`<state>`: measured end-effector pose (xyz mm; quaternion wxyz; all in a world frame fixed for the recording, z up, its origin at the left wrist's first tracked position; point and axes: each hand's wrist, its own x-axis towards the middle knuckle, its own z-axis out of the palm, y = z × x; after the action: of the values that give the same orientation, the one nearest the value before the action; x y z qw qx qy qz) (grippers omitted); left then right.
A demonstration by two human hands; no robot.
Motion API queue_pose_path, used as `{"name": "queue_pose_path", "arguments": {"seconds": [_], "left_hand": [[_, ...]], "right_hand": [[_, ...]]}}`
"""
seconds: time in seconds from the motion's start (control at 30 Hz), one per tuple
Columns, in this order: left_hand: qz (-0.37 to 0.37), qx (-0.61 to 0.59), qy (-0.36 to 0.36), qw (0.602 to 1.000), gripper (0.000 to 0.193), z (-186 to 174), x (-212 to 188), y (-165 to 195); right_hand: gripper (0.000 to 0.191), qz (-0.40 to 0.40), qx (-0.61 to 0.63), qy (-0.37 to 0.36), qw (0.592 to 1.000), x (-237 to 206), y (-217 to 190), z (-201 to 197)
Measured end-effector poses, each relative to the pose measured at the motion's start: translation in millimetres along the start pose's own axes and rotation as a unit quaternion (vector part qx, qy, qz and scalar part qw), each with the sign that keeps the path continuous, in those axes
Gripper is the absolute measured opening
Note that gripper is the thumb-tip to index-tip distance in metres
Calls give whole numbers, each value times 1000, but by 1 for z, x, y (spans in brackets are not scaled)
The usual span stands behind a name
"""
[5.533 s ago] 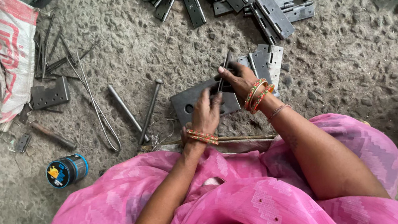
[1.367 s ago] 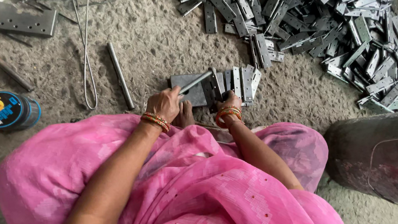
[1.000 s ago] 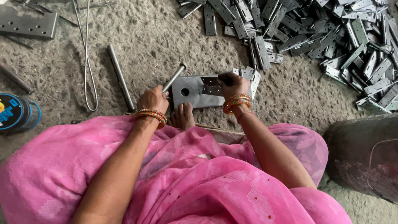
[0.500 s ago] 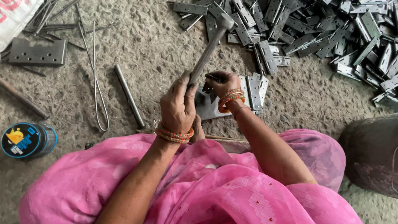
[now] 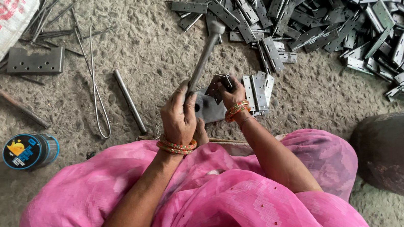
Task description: The person sits on the floor and assembles metal hinges by placing them on a metal block, inserting a pin, and striking it with a metal rod. The person repeatedly picks up hinge parts, aligns them, and hammers the pin into place before moving the finished hinge aside.
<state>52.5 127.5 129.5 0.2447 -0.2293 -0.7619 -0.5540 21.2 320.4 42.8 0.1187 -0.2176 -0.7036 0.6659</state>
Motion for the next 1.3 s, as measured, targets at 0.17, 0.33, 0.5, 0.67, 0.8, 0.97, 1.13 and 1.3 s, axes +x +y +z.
{"name": "queue_pose_path", "arguments": {"seconds": [0.17, 0.33, 0.5, 0.67, 0.8, 0.97, 1.13, 1.3], "left_hand": [[30, 22, -52, 998, 37, 10, -4, 12], [-173, 222, -295, 913, 41, 41, -18, -31], [-83, 152, -143, 974, 35, 33, -25, -50], [-33, 61, -73, 995, 43, 21, -23, -30], [-48, 187, -211, 958, 44, 32, -20, -30], [-108, 180, -241, 948, 39, 35, -26, -37], [-1, 112, -125, 986, 39, 27, -32, -28], [-148, 214, -289, 921, 40, 40, -31, -47]], "right_hand": [[27, -95, -125, 0, 988, -15, 2, 3], [36, -164, -140, 9, 976, -19, 4, 9], [28, -132, -205, 30, 969, -18, 3, 10], [31, -201, -157, 21, 967, -17, 7, 9], [40, -215, -127, 10, 968, -18, 9, 10], [37, -191, -170, -1, 967, -14, 9, 8], [31, -195, -125, -18, 973, -18, 4, 4], [29, -190, -136, -22, 972, -25, 0, 4]]}}
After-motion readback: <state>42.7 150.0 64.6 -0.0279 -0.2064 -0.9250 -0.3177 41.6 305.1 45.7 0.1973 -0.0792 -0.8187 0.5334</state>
